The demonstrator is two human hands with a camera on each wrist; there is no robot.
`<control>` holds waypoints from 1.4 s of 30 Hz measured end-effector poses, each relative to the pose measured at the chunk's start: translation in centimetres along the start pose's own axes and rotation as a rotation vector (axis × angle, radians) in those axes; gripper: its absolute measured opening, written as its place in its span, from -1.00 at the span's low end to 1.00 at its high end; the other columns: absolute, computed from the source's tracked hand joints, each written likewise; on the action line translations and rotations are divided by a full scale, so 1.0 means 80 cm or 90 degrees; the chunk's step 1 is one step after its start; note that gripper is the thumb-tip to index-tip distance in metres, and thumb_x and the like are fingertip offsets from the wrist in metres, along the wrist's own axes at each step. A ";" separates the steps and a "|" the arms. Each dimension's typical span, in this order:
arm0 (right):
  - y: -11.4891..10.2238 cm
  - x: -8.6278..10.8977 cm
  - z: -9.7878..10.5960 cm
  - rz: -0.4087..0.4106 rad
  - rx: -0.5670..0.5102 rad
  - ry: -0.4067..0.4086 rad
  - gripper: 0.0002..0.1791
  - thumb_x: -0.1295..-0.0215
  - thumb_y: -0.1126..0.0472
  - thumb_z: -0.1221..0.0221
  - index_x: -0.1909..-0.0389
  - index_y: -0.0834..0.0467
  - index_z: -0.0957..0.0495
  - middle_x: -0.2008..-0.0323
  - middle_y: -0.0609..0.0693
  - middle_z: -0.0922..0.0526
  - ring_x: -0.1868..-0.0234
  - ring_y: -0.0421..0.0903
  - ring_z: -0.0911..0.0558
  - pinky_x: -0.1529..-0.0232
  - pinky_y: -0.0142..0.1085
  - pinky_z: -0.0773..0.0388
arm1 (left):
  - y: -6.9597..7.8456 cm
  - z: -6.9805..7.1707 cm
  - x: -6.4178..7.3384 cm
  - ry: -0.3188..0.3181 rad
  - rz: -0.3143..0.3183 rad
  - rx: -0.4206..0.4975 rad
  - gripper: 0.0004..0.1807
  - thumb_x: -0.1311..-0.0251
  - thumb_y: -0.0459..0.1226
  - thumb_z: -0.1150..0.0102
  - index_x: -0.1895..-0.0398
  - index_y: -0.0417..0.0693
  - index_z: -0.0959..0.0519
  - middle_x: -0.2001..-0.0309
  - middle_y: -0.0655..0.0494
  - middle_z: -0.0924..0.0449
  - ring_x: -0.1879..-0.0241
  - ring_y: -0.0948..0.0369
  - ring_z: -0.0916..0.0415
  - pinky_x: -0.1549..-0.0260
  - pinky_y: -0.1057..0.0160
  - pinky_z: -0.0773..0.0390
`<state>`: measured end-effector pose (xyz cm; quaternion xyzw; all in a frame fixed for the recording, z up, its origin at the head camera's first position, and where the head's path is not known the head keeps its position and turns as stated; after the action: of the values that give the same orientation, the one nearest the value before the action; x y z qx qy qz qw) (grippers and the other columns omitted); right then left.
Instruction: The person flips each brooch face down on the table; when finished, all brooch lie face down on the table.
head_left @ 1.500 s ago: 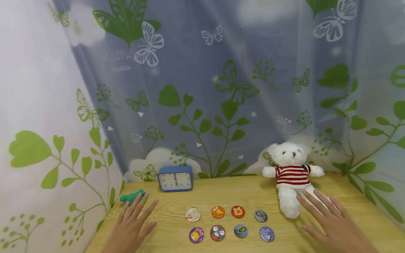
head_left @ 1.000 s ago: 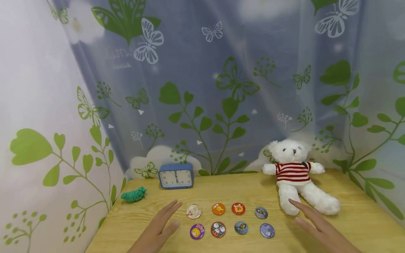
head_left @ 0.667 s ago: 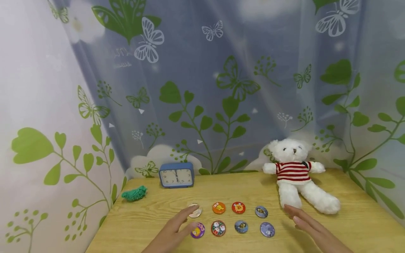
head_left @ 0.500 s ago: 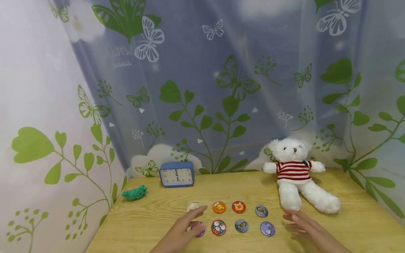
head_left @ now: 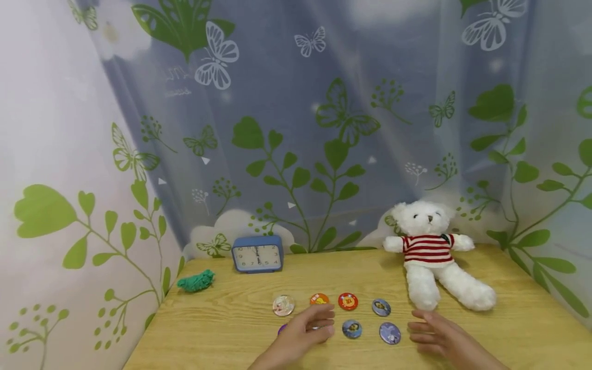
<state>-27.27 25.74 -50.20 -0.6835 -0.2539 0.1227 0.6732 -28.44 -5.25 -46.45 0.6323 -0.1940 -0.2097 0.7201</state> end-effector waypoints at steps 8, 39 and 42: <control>-0.003 -0.004 -0.006 -0.014 -0.020 -0.002 -0.21 -0.73 -0.02 0.34 -0.47 0.67 0.19 -0.35 0.48 -0.42 -0.28 0.06 -0.58 -0.26 -0.10 -0.59 | -0.001 -0.041 -0.023 -0.016 -0.004 0.035 -0.44 -0.45 -0.36 -0.18 -0.45 -0.37 -0.36 -0.27 -0.30 -0.54 -0.24 -0.09 -0.55 -0.16 0.19 -0.63; 0.002 -0.012 -0.016 0.012 -0.068 0.002 -0.40 -0.71 0.13 0.21 -0.44 0.59 -0.10 -0.17 -0.01 -0.64 -0.10 -0.13 -0.68 -0.14 -0.16 -0.65 | -0.024 -0.104 -0.069 0.077 0.031 0.000 -0.51 -0.22 -0.40 -0.25 -0.19 -0.54 -0.52 -0.07 -0.23 -0.68 -0.06 0.07 -0.63 -0.07 0.16 -0.69; 0.003 -0.014 -0.018 0.022 -0.064 -0.001 -0.40 -0.71 0.15 0.21 -0.43 0.60 -0.10 -0.18 0.00 -0.64 -0.09 -0.13 -0.68 -0.13 -0.17 -0.66 | -0.026 -0.107 -0.071 0.091 0.032 0.025 -0.53 -0.23 -0.42 -0.23 -0.17 -0.56 -0.52 -0.05 -0.21 -0.68 0.00 0.07 -0.65 -0.02 0.15 -0.71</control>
<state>-27.42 23.97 -50.53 -0.7208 -0.2484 0.1224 0.6355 -28.66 4.75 -49.69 0.6548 -0.1620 -0.1418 0.7245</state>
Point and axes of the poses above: each hand's wrist, its own x-axis away from the middle knuckle, its own z-axis out of the back of the hand, y = z × x, the point moved 7 cm from there along -x, towards the middle knuckle
